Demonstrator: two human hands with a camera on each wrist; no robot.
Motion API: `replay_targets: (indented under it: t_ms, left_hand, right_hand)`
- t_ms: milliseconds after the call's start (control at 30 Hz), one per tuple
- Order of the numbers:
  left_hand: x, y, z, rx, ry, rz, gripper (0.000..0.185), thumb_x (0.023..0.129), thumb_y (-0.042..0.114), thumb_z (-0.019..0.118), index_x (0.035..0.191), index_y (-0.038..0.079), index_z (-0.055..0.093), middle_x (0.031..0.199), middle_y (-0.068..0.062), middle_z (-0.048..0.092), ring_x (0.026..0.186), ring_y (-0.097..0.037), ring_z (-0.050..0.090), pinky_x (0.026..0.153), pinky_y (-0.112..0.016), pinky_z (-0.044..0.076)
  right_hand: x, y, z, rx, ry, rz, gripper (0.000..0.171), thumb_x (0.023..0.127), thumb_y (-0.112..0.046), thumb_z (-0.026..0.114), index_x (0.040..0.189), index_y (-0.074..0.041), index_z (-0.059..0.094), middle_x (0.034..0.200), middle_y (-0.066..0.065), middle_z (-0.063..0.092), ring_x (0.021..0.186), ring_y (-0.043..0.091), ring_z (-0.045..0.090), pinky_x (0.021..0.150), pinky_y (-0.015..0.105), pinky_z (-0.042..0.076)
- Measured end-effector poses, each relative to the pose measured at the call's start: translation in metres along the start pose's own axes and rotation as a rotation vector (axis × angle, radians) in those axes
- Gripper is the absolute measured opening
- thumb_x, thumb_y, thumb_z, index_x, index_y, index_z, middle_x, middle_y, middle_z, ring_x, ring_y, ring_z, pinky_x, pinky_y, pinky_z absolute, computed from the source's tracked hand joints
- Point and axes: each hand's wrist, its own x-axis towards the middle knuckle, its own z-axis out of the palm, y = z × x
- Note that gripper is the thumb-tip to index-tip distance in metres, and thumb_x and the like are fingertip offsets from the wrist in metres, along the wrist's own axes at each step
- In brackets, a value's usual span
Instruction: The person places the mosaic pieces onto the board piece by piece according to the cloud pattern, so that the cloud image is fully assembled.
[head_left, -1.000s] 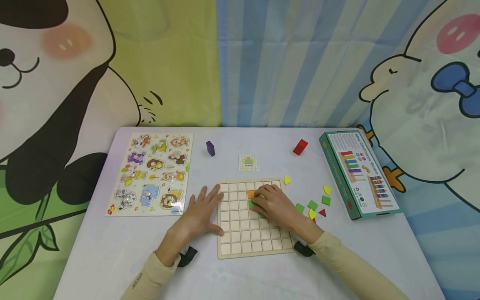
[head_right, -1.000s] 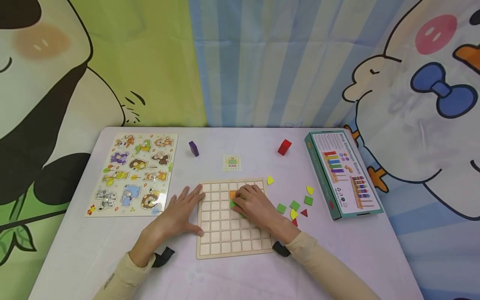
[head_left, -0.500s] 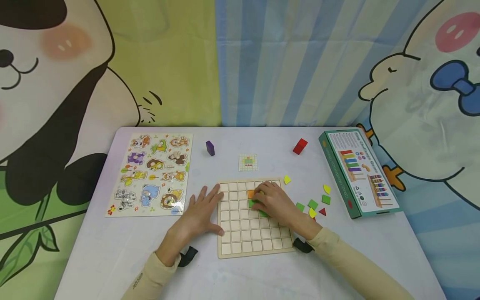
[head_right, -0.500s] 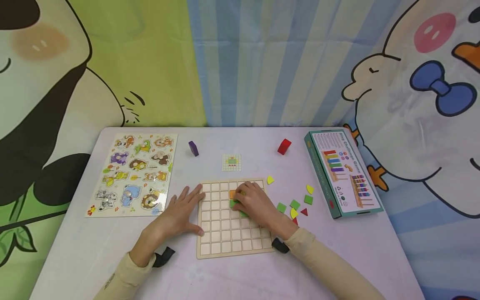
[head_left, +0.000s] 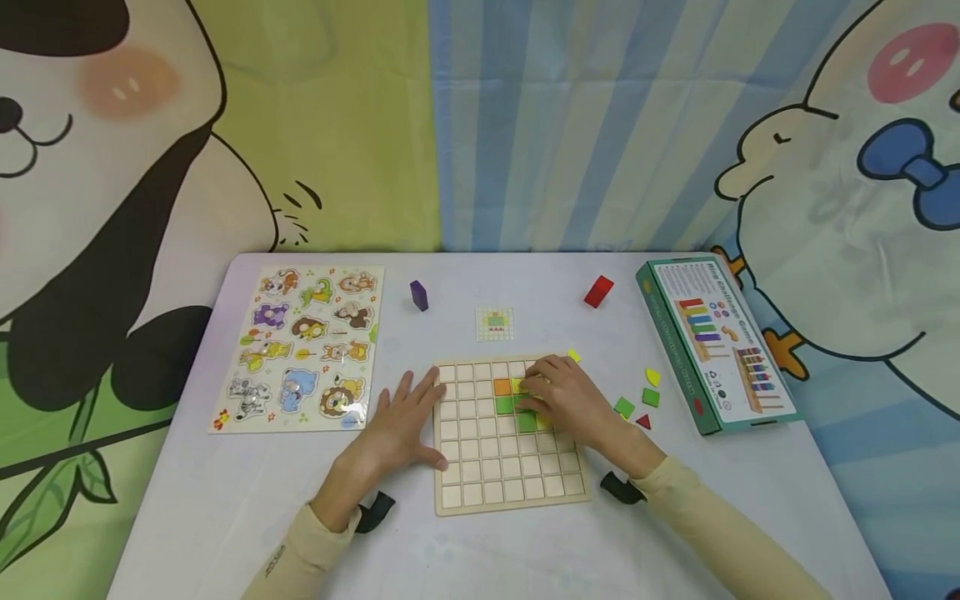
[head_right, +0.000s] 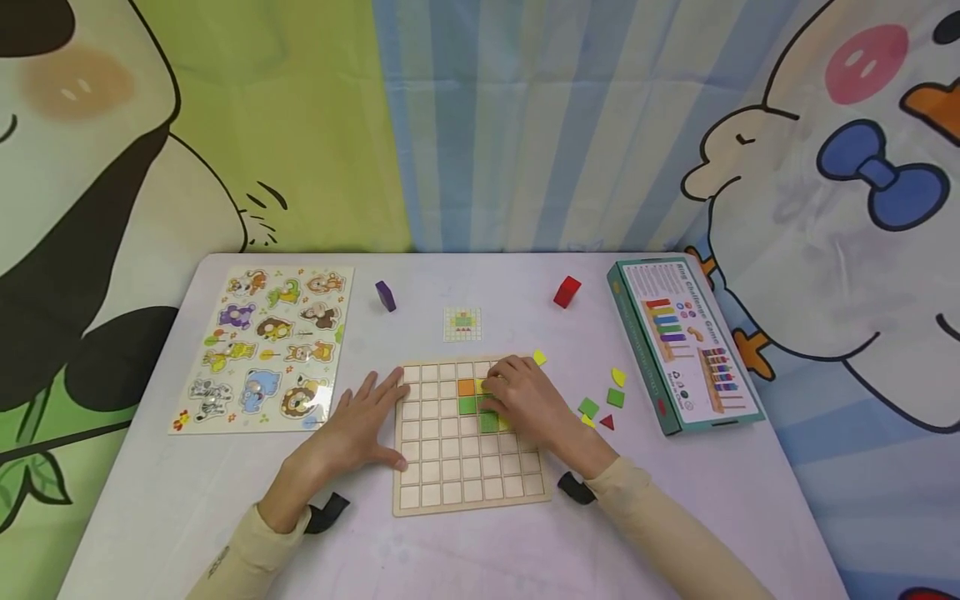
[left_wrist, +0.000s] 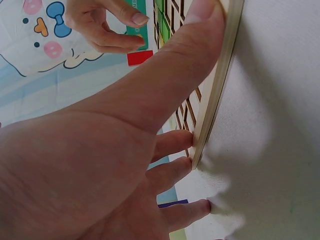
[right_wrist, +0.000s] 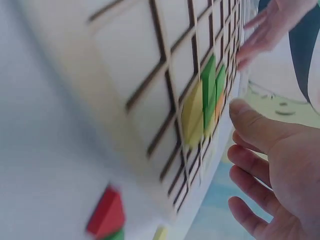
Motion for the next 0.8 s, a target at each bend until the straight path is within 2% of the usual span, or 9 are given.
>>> replay_targets:
  t_ms: [200,500,800]
  left_hand:
    - [0.000,0.000,0.000,-0.004,-0.001,-0.001,0.115,0.062,0.035,0.096,0.157,0.007,0.036,0.172,-0.009,0.012,0.157,-0.044,0.004,0.119,-0.074,0.009]
    - [0.000,0.001,-0.001,0.000,-0.015,-0.017,0.117,0.062,0.035,0.096,0.158,0.008,0.034,0.172,-0.008,0.010,0.157,-0.044,0.003,0.120,-0.073,0.007]
    - [0.000,0.001,-0.001,-0.002,-0.010,-0.010,0.116,0.062,0.034,0.096,0.157,0.007,0.035,0.172,-0.010,0.012,0.157,-0.044,0.004,0.120,-0.073,0.008]
  right_hand:
    - [-0.024,0.020,-0.019,-0.045,-0.004,0.095,0.025,0.082,-0.013,0.085,0.105,-0.008,0.077,0.103,0.004,0.072,0.105,0.025,0.063,0.093,0.045,0.051]
    - [-0.078,0.053,-0.046,-0.140,0.005,0.271,0.028,0.081,-0.009,0.085,0.107,-0.004,0.077,0.104,0.011,0.076,0.104,0.032,0.064,0.094,0.051,0.051]
    - [-0.116,0.067,-0.056,-0.178,-0.028,0.400,0.031,0.079,-0.010,0.086,0.107,-0.001,0.076,0.103,0.014,0.076,0.101,0.034,0.066,0.097,0.057,0.050]
